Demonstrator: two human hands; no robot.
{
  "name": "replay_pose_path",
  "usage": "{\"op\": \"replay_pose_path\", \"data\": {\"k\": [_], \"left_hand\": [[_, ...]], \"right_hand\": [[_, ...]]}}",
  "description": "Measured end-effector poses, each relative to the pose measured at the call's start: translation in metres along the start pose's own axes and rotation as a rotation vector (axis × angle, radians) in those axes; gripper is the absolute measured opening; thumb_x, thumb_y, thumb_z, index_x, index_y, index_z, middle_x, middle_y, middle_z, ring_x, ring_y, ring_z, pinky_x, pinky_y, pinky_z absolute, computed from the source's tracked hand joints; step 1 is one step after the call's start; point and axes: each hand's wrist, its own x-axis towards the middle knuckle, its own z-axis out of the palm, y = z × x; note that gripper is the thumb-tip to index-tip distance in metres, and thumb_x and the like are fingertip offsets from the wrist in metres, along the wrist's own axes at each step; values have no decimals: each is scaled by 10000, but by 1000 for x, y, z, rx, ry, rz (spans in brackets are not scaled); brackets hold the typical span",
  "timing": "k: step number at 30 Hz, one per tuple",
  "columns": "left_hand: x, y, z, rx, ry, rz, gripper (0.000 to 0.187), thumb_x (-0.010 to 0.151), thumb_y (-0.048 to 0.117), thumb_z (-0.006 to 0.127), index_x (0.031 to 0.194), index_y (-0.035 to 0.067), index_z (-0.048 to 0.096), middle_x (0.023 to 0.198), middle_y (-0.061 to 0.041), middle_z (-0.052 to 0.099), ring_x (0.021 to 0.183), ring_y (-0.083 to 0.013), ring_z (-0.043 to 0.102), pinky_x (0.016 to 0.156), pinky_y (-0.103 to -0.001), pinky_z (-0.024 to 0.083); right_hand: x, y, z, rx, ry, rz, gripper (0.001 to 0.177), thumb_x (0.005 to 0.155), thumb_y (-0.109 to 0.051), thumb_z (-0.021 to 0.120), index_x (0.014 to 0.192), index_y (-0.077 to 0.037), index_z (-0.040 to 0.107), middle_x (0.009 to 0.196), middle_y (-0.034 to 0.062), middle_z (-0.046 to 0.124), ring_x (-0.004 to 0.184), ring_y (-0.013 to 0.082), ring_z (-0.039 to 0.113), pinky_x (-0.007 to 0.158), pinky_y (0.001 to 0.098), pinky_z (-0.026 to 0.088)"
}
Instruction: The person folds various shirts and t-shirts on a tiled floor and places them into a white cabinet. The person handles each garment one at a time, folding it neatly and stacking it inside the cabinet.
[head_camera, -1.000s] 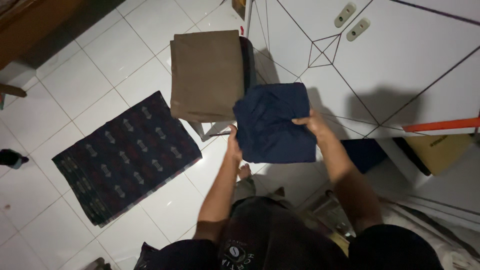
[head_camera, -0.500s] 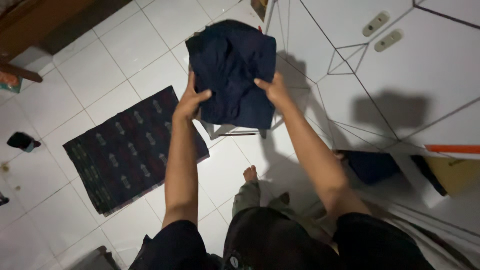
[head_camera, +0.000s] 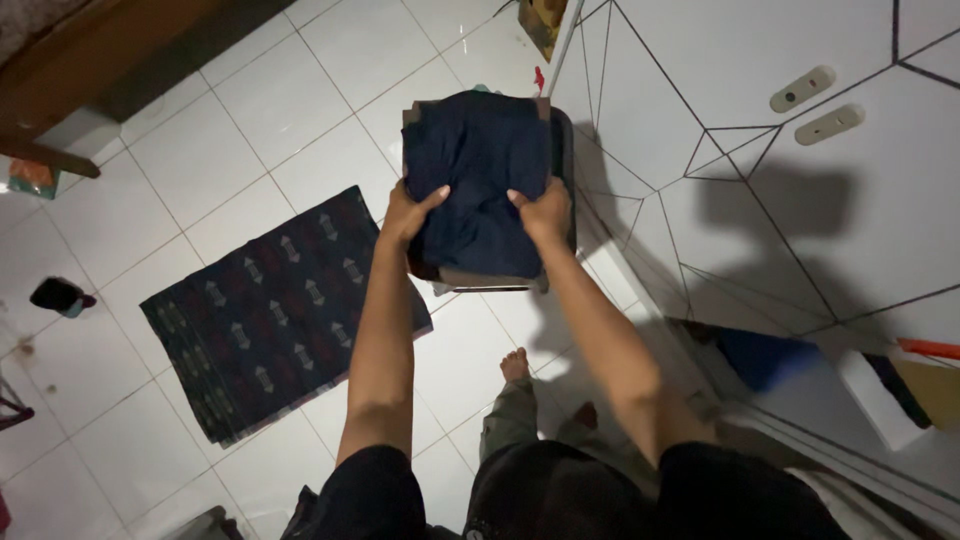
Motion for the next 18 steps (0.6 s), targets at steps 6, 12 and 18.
{"op": "replay_pose_path", "data": {"k": [6, 12, 18], "left_hand": [[7, -10, -3, 143, 152, -125, 1020, 694, 383, 888, 1451, -79, 384, 1280, -248, 646, 1143, -312, 676, 996, -383, 538], [16, -22, -14, -85, 25, -179, 989, 661, 359, 889, 1400, -117, 436, 1262, -242, 678, 1114, -303, 691, 956, -379, 565], [6, 14, -16, 15, 31, -196, 918, 695, 424, 891, 1346, -119, 538, 1231, -221, 701, 1091, -288, 706, 972, -376, 551]], "right_hand": [[-39, -29, 17, -188, 91, -272, 612, 834, -252, 847, 1330, -56, 547, 1324, 195, 653, 1263, 383, 628, 1036, 475, 514], [-5, -23, 12, 190, -86, -248, 1123, 667, -213, 1015, 1480, 25, 277, 1420, 275, 505, 1254, 407, 512, 1027, 441, 432], [26, -19, -14, 778, -572, -35, 814, 692, 52, 780, 1454, 18, 496, 1362, 172, 652, 1227, 289, 639, 1098, 383, 486]]}}
